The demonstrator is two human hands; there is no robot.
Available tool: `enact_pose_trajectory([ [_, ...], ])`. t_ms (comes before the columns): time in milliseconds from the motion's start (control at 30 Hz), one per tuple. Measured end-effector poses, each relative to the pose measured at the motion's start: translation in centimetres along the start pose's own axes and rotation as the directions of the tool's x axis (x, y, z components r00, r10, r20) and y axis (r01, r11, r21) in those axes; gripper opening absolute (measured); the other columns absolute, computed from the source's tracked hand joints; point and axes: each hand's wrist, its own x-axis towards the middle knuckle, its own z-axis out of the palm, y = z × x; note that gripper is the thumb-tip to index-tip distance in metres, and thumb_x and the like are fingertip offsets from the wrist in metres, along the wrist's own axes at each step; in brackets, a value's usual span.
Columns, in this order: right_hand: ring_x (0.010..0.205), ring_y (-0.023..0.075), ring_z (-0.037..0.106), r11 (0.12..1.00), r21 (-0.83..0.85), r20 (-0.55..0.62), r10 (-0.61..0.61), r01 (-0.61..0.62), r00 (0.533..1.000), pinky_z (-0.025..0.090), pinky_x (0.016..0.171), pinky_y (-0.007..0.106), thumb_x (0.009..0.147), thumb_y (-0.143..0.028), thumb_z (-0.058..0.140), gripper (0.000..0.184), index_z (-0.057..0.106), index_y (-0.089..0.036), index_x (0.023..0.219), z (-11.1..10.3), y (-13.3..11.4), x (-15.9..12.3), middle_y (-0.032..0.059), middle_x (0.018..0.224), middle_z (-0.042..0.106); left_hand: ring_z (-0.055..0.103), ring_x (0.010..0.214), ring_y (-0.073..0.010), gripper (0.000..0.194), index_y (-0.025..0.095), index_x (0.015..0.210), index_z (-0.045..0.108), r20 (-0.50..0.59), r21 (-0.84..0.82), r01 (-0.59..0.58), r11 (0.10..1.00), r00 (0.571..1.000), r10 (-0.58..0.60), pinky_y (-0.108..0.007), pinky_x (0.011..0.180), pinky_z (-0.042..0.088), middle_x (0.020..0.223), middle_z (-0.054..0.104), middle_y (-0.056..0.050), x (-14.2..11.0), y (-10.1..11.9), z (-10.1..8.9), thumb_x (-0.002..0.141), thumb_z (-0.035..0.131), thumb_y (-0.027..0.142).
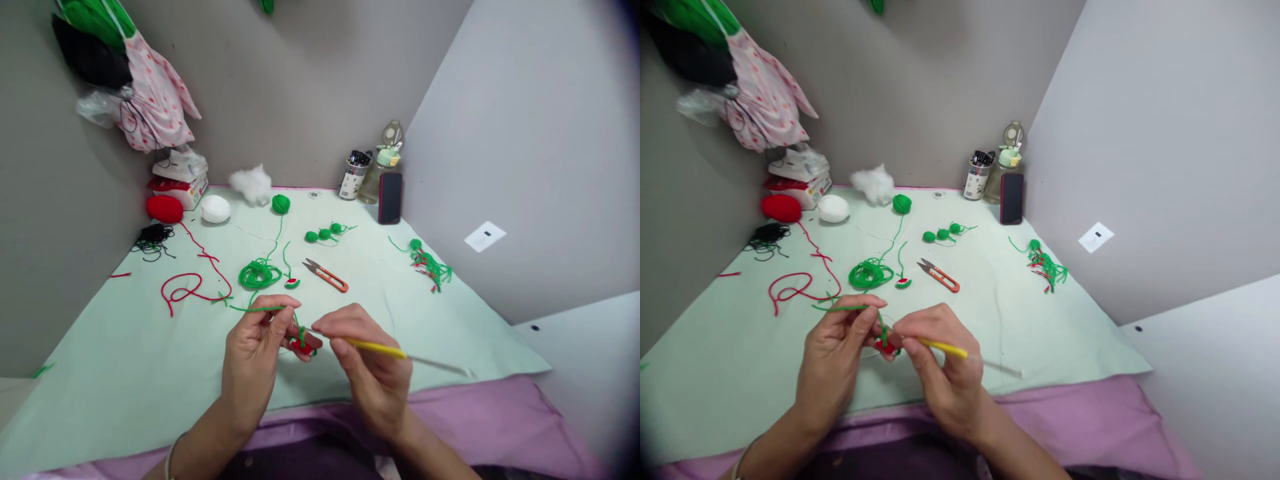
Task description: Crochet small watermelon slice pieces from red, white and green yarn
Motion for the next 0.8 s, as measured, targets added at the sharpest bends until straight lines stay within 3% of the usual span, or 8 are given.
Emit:
enact_pose_trajectory([
  [67, 0.091, 0.0201, 0.073, 0.974, -0.174, 0.061, -0.140, 0.148, 0.988, 0.063, 0.077, 0.035, 0.099, -0.003, 0.060, 0.034, 0.073, -0.022, 0.125, 0.1, -0.2, -0.3, 0.0086, 0.102, 0.080, 0.070, 0.054, -0.0126, 0.013, 0.024, 0.094, 0.077, -0.019, 0.053, -0.046, 0.998, 0.999, 0.047, -0.020, 0.054, 0.061, 0.063, 0.068, 0.005, -0.1, 0.0, 0.0, 0.094, 0.079, 0.036],
  [167, 0.096, 0.0227, 0.073, 0.867, -0.345, 0.115, -0.342, 0.360, 0.933, 0.064, 0.077, 0.036, 0.096, -0.001, 0.059, 0.035, 0.071, -0.016, 0.126, 0.4, 0.1, -0.6, 0.0141, 0.104, 0.078, 0.070, 0.057, -0.0117, 0.013, 0.025, 0.093, 0.077, -0.048, 0.099, -0.102, 0.990, 0.993, 0.107, -0.019, 0.060, 0.060, 0.068, 0.071, 0.004, -0.2, -0.1, 0.1, 0.095, 0.079, 0.038],
  [267, 0.101, 0.0242, 0.073, 0.788, -0.420, 0.147, -0.431, 0.451, 0.890, 0.065, 0.078, 0.037, 0.094, 0.001, 0.059, 0.033, 0.071, -0.010, 0.123, 0.8, 0.6, -0.7, 0.0167, 0.103, 0.077, 0.069, 0.061, -0.0118, 0.018, 0.024, 0.093, 0.075, -0.086, 0.110, -0.113, 0.987, 0.989, 0.123, -0.019, 0.062, 0.060, 0.073, 0.072, 0.003, -0.2, -0.3, 0.1, 0.095, 0.078, 0.042],
  [400, 0.093, 0.0216, 0.071, 0.733, -0.530, 0.127, -0.428, 0.426, 0.895, 0.063, 0.079, 0.037, 0.098, -0.001, 0.058, 0.030, 0.075, -0.014, 0.119, 1.3, 1.0, -0.6, 0.0126, 0.099, 0.077, 0.065, 0.060, -0.0109, 0.024, 0.024, 0.095, 0.071, -0.096, 0.044, -0.060, 0.997, 0.993, 0.064, -0.018, 0.063, 0.058, 0.065, 0.068, 0.005, -0.2, -0.6, 0.2, 0.095, 0.077, 0.047],
  [500, 0.090, 0.0200, 0.069, 0.726, -0.550, 0.101, -0.433, 0.412, 0.896, 0.062, 0.081, 0.037, 0.099, -0.002, 0.062, 0.030, 0.078, -0.019, 0.117, 1.6, 1.3, -0.5, 0.0092, 0.098, 0.078, 0.061, 0.058, -0.0088, 0.029, 0.022, 0.092, 0.068, -0.083, -0.105, 0.058, 0.993, 0.994, -0.067, -0.015, 0.059, 0.054, 0.062, 0.062, 0.007, -0.1, -0.6, 0.4, 0.091, 0.081, 0.048],
  [633, 0.092, 0.0196, 0.072, 0.898, -0.323, -0.014, -0.321, 0.299, 0.947, 0.064, 0.077, 0.035, 0.104, -0.009, 0.060, 0.036, 0.075, -0.029, 0.130, 1.6, 1.5, -0.8, 0.0080, 0.109, 0.079, 0.058, 0.052, -0.0080, 0.039, 0.019, 0.084, 0.065, 0.012, -0.256, 0.286, 0.923, 0.956, -0.293, -0.016, 0.050, 0.052, 0.061, 0.059, 0.008, 0.3, 0.0, 0.8, 0.078, 0.092, 0.046],
  [700, 0.092, 0.0191, 0.075, 0.970, -0.152, -0.036, -0.199, 0.192, 0.979, 0.064, 0.074, 0.033, 0.105, -0.010, 0.059, 0.037, 0.075, -0.031, 0.132, 1.2, 1.4, -0.8, 0.0078, 0.112, 0.079, 0.057, 0.049, -0.0086, 0.040, 0.018, 0.082, 0.065, 0.054, -0.266, 0.333, 0.905, 0.942, -0.331, -0.017, 0.044, 0.051, 0.060, 0.059, 0.008, 0.5, 0.3, 0.8, 0.074, 0.094, 0.045],
  [800, 0.093, 0.0197, 0.076, 0.999, -0.008, -0.061, -0.052, 0.051, 0.997, 0.063, 0.078, 0.034, 0.105, -0.010, 0.060, 0.032, 0.078, -0.029, 0.125, 0.5, 1.2, -0.8, 0.0065, 0.104, 0.081, 0.062, 0.049, -0.0102, 0.038, 0.018, 0.081, 0.064, 0.064, -0.252, 0.345, 0.904, 0.938, -0.340, -0.017, 0.042, 0.050, 0.060, 0.057, 0.009, 0.8, 0.7, 0.5, 0.077, 0.093, 0.042],
])
